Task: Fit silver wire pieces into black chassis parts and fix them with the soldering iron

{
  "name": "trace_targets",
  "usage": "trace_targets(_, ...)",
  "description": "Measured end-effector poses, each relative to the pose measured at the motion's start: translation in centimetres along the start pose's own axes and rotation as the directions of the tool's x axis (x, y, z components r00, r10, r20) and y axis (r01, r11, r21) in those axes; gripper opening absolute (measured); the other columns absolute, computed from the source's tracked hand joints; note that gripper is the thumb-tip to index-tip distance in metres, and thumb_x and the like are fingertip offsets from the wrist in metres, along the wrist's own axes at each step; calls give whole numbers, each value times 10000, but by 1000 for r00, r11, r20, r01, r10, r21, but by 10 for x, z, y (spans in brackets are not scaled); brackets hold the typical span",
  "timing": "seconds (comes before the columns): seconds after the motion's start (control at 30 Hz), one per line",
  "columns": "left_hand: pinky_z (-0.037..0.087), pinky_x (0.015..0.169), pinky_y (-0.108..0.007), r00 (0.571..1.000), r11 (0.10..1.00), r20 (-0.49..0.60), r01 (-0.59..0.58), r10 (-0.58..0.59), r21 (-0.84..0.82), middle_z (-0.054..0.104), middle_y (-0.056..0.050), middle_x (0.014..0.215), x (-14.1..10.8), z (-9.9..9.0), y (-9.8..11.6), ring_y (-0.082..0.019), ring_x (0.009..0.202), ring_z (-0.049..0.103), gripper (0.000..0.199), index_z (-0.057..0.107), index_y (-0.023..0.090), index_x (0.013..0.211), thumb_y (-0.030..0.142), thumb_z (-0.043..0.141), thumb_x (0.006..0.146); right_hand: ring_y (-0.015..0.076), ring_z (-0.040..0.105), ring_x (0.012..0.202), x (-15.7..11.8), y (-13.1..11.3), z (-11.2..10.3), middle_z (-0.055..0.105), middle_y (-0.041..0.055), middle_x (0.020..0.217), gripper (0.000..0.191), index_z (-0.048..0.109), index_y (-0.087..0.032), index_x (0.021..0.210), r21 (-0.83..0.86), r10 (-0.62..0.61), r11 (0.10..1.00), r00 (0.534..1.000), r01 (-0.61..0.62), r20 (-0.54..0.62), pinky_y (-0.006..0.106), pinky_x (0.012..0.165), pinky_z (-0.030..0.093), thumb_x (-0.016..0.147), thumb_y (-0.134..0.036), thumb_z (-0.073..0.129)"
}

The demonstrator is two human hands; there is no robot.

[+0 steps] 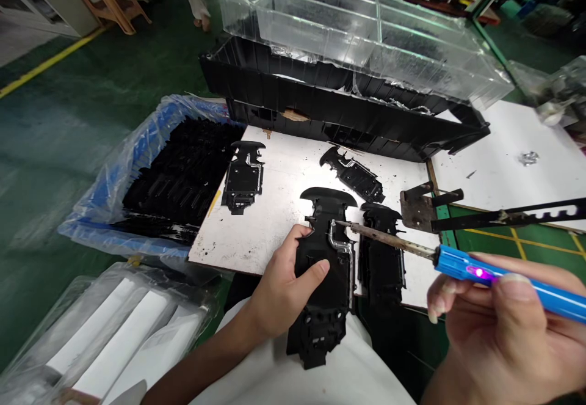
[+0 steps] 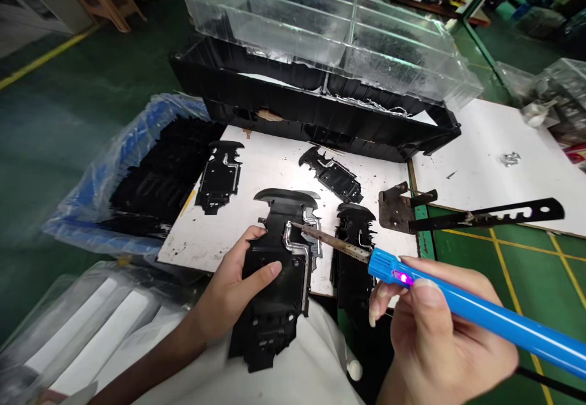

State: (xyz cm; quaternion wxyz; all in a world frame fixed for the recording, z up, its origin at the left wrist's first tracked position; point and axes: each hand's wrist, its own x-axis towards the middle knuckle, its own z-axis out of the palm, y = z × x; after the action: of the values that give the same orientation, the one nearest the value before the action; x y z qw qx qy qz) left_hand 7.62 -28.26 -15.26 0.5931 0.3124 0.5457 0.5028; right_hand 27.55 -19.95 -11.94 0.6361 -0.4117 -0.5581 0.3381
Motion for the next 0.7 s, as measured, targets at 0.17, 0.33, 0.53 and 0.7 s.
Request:
trace_targets(0.17,489,843,-299,1000,1000,-3,-11,11,-3,588,22,902,1,1,0,-146,842,575,207,490,251,1125,338,607,979,191,562,362,-1,-1,-1,663,-2,631,192,729,-122,927,0,4,1000,1000,-4,11,336,212,383,813,-269,777)
trace_targets(0.33,483,872,-305,1000,1000,2,-29,29,11,595,24,912,1,1,0,-144,856,581,193,494,251,1111,332,609,979,191,564,365,-1,-1,-3,666,-1,633,193,725,-126,923,-5,-4,1000,1000,4,13,338,218,386,819,-279,776)
trace_targets(0.53,483,860,-307,999,999,1,-37,37,23,595,22,918,0,1,2,-148,860,572,196,493,250,1123,329,602,982,191,556,360,0,0,-2,663,-5,625,195,724,-126,923,-6,-15,1000,1000,15,12,340,211,379,822,-286,773)
trace_targets(0.7,478,869,-305,999,999,2,-46,46,26,607,18,940,-1,2,1,-151,885,581,183,497,248,1126,315,596,987,189,554,357,0,0,-2,665,-4,632,197,724,-126,921,-7,-7,1000,1000,7,1,337,206,377,820,-288,774)
